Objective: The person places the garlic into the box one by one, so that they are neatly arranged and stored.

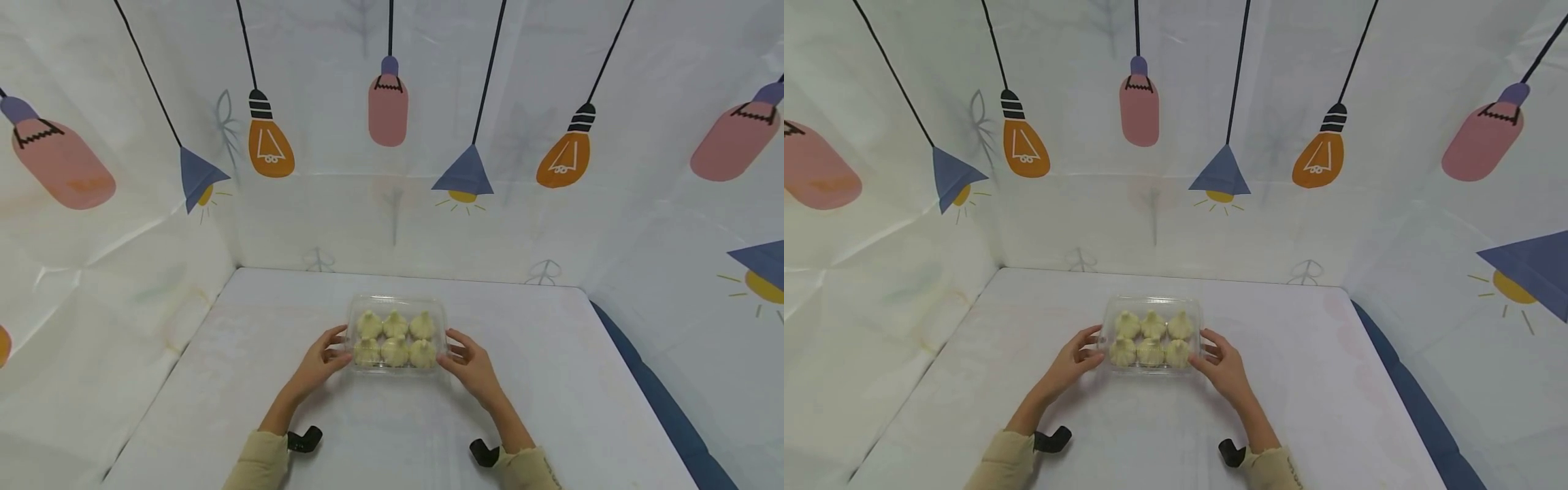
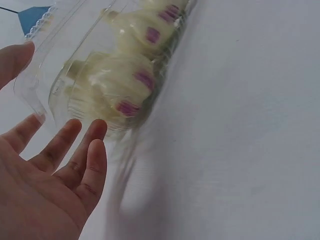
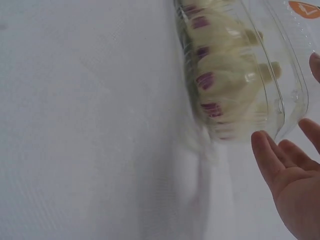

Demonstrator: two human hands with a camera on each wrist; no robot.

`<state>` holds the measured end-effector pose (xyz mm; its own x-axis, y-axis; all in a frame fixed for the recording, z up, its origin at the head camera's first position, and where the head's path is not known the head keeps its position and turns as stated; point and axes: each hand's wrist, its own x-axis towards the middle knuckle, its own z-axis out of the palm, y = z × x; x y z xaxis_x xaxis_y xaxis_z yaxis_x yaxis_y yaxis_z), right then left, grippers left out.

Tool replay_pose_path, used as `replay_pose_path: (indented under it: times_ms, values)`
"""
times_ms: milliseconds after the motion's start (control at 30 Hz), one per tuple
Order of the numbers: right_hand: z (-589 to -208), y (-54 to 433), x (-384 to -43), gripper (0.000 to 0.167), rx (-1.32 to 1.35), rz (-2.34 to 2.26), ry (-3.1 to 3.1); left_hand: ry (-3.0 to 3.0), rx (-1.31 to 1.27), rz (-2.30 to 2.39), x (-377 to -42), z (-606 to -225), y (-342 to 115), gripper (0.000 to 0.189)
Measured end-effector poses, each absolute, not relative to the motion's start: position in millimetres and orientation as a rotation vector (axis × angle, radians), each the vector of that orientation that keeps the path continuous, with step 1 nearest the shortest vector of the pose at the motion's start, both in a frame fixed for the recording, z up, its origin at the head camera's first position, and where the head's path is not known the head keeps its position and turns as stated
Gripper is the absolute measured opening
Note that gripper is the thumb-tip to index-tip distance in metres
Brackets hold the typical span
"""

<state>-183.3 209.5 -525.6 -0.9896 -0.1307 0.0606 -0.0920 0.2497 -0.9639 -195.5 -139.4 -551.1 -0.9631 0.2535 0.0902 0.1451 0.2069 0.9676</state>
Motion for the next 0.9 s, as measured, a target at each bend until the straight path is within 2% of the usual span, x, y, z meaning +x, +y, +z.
replay_pose_path:
  times_ms: [100,267,400,700,900]
  values:
    - [-516,205,-176,0.064,-0.19,-1.906,2.449,2.359,0.371,1.904,-189,-544,-137,0.066]
    - [-523,203,-174,0.063,-0.105,-1.924,2.457,2.325,0.367,1.915,-176,-522,-134,0.063]
    - [-535,204,-174,0.063,-0.046,-1.949,2.457,2.3,0.392,1.941,-172,-525,-134,0.061]
    - [-535,201,-166,0.06,-0.03,-2.004,2.423,2.295,0.381,1.968,-169,-531,-133,0.058]
    - [-537,200,-163,0.054,-0.017,-1.95,2.454,2.387,0.322,1.96,-174,-549,-131,0.054]
